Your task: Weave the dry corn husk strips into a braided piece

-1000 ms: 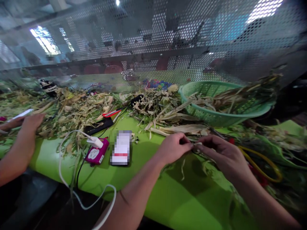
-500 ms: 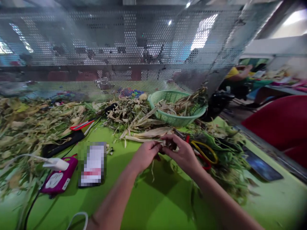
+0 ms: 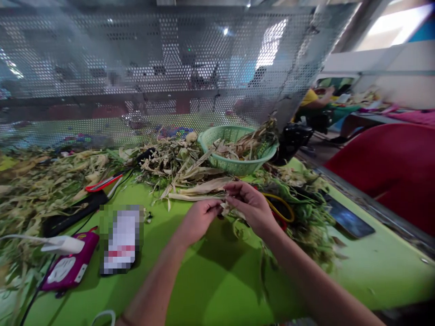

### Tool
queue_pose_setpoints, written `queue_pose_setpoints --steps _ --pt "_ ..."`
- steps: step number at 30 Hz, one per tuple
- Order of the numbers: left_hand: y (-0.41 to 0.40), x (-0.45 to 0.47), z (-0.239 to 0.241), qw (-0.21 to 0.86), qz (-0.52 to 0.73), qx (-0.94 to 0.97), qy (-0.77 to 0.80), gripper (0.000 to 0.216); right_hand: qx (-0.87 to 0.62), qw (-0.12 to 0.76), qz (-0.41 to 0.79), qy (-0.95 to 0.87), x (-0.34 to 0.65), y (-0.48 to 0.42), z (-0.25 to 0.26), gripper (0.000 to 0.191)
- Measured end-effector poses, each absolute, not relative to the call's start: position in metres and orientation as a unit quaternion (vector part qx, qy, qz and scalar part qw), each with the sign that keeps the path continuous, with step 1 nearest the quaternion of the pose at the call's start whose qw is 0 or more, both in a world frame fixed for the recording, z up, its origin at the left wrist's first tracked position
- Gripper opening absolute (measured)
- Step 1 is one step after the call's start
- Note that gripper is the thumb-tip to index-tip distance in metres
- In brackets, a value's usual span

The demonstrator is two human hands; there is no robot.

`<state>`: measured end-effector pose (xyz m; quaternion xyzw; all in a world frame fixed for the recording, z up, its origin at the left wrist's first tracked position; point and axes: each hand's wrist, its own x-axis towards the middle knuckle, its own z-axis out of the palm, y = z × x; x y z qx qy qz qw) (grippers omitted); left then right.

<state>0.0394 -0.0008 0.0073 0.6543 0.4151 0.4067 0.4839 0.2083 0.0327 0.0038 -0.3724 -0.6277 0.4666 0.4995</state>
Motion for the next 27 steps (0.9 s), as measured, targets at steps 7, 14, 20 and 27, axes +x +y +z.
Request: queue_pose_setpoints --steps 7,14,20,27 --pt "-0.003 0.04 0.01 0.528 0.39 0.634 0.41 0.035 -0.385 0.545 0.452 -0.592 0.208 0.034 0.0 0.025" --pt "-0.004 0.043 0.006 0.542 0.413 0.61 0.404 0.032 -0.389 0.538 0.427 -0.614 0.207 0.032 0.004 0.025" --pt "-0.002 0.04 0.005 0.528 0.452 0.559 0.453 0.033 -0.391 0.488 0.473 -0.62 0.207 0.028 0.012 0.024" --pt "-0.002 0.04 0.006 0.543 0.475 0.526 0.45 0.025 -0.403 0.445 0.446 -0.664 0.208 0.031 0.011 0.026"
